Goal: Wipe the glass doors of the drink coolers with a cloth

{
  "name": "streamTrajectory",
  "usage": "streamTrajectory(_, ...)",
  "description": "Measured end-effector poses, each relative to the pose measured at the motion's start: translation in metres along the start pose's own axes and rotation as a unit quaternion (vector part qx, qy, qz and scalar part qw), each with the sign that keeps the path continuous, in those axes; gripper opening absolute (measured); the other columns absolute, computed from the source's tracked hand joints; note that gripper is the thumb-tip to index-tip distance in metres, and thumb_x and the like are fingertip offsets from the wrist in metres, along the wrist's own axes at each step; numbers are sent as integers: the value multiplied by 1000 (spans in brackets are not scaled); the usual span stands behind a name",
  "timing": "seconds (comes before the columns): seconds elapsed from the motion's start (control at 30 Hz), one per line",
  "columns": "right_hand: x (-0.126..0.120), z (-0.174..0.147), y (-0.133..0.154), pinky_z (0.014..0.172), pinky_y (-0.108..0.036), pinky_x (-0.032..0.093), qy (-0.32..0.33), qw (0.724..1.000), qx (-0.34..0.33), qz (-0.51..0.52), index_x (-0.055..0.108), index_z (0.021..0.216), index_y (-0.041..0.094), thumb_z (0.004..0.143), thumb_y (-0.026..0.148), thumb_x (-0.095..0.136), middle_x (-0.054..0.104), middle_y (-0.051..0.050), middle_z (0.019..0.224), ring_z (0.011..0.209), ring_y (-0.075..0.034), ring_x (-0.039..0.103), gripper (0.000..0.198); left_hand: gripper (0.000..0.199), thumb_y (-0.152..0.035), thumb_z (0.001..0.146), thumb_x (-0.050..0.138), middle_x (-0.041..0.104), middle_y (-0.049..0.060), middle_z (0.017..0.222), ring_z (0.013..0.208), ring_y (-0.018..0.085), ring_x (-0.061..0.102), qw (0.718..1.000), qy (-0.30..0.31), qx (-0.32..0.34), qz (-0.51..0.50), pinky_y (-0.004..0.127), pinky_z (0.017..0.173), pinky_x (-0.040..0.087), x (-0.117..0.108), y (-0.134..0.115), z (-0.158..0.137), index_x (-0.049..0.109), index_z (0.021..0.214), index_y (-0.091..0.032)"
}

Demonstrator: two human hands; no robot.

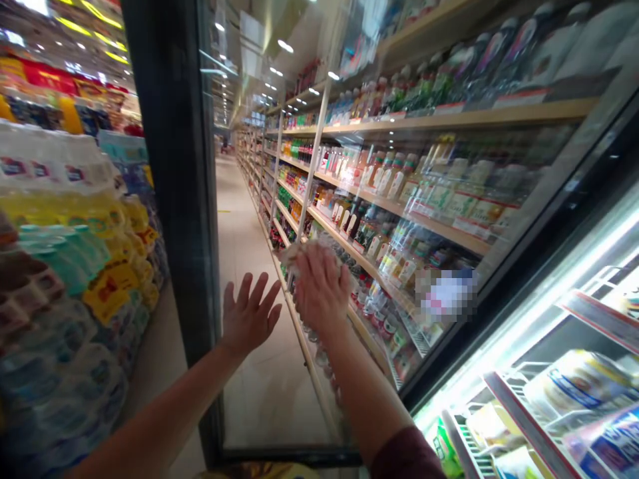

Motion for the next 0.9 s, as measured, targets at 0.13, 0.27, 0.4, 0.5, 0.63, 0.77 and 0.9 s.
streamTrajectory(0.13,-17,48,-72,123,-53,18,-25,990,137,-31,22,160,19,104,37,29,34,-11,162,155,-26,18,59,65,-34,99,52,42,8,155,153,25,16,1000,-8,1,8,51,127,7,-2,-1,-1,26,158,-26)
streamTrajectory(0.27,-20,10,-86,119,-60,23,-48,978,199,-34,18,161,17,105,38,26,31,-17,162,154,-30,19,61,64,-33,100,51,47,8,152,153,25,16,1000,-10,3,12,51,127,7,-6,-5,-1,28,158,-24)
streamTrajectory(0.4,-10,-48,-61,119,-61,25,-25,988,149,-36,17,161,15,104,33,35,36,-21,159,154,-33,20,63,65,-32,99,51,46,7,152,153,24,16,1000,-12,3,8,50,127,7,-11,-7,0,26,158,-25)
streamTrajectory(0.5,-16,-36,-79,119,-60,25,-26,990,138,-32,17,161,16,104,35,33,35,-20,160,154,-31,19,62,65,-32,99,52,44,7,154,153,24,17,1000,-15,4,9,49,127,6,-13,-8,0,27,158,-24)
streamTrajectory(0.63,-34,1,-129,119,-63,25,-66,975,212,-27,17,161,16,106,39,25,30,-19,162,155,-30,17,60,66,-33,99,52,39,7,156,154,24,15,1000,-11,4,14,50,128,5,-12,-8,0,26,159,-24)
streamTrajectory(0.77,-33,-28,-114,119,-65,25,-81,971,224,-20,17,161,15,105,35,30,30,-22,161,154,-32,20,61,66,-33,100,51,36,6,158,154,23,15,1000,-12,5,20,49,128,5,-11,-8,0,24,159,-26)
streamTrajectory(0.9,-24,-69,-99,117,-67,28,-73,975,209,-19,15,161,15,104,32,35,30,-25,160,154,-34,20,63,67,-33,99,52,39,7,157,154,23,14,1000,-10,2,13,49,128,5,-11,-6,0,23,159,-26)
Point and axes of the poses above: each hand's wrist, its own z-axis towards the middle knuckle, its own x-axis out of the palm, y = z × x, the point moved 9 cm from there along z, towards the middle knuckle
